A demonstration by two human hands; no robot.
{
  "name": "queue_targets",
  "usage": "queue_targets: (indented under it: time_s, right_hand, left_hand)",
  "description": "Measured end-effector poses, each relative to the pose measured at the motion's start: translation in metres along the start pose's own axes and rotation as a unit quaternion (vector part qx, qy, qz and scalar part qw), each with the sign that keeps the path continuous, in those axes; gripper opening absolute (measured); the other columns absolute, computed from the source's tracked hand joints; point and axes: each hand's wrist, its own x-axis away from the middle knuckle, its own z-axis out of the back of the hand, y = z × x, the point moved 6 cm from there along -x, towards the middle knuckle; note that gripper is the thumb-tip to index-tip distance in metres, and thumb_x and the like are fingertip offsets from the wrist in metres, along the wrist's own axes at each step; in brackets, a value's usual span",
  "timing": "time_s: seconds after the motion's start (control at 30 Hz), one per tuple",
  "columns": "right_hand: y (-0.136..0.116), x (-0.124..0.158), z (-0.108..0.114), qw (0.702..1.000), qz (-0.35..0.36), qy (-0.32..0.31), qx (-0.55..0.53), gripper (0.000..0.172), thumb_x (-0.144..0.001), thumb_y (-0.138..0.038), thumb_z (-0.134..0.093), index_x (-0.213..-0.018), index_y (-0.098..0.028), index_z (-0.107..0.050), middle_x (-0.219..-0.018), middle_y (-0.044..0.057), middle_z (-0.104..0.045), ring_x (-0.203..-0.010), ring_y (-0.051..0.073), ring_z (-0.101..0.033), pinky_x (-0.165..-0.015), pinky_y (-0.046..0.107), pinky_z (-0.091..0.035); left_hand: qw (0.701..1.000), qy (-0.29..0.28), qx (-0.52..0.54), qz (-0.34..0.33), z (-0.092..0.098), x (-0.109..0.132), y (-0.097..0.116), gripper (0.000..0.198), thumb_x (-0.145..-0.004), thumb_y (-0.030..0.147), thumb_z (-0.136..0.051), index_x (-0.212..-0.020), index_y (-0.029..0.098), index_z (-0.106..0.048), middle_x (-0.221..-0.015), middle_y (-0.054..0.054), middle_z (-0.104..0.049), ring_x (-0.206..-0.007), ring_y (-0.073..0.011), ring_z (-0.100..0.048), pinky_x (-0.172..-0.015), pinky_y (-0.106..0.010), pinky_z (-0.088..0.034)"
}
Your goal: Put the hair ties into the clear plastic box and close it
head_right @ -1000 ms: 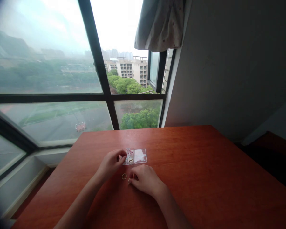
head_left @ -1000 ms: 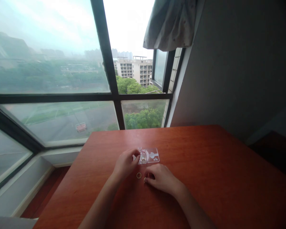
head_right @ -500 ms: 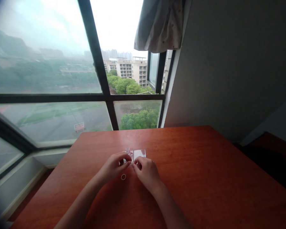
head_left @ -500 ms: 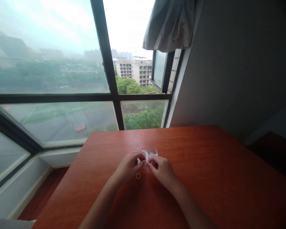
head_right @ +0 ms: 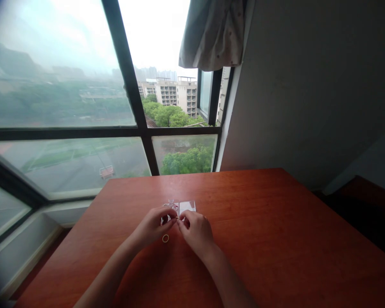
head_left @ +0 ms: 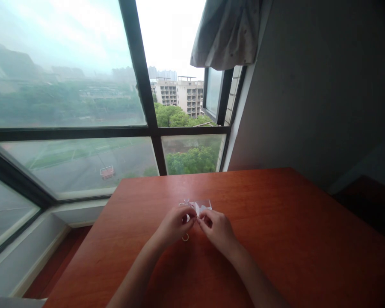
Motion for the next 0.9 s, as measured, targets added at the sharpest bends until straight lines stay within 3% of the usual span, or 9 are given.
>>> queue_targets:
  time_s: [0.4,0.9]
  right_hand:
    - [-0.003,0.001,0.002,1.0,-0.005,-0.004,0.014,0.012,-0.086,-0.027,-0.056,-0.083,-0.022,-0.066,-0.067,0.0,-0.066,-0.063,0.014,-0.059,-0.062,0.022,-0.038]
    - [-0.01,0.005,-0.007,0.995,0.009,-0.085,0.05,0.009,-0.087,-0.024,-0.057,-0.087,-0.024,-0.066,-0.077,-0.001,-0.069,-0.071,0.015,-0.061,-0.064,0.023,-0.036]
  left_hand:
    - [0.996,0.06,-0.05,0.044,0.009,0.0,-0.014,0.012,-0.081,0.021,-0.053,-0.077,0.017,-0.064,-0.071,0.0,-0.065,-0.061,-0.0112,-0.053,-0.058,-0.02,-0.039]
    - [0.989,0.077,-0.112,0.067,0.021,0.004,-0.025,0.014,-0.082,0.023,-0.052,-0.08,0.02,-0.065,-0.072,0.0,-0.066,-0.063,-0.0132,-0.055,-0.059,-0.022,-0.038]
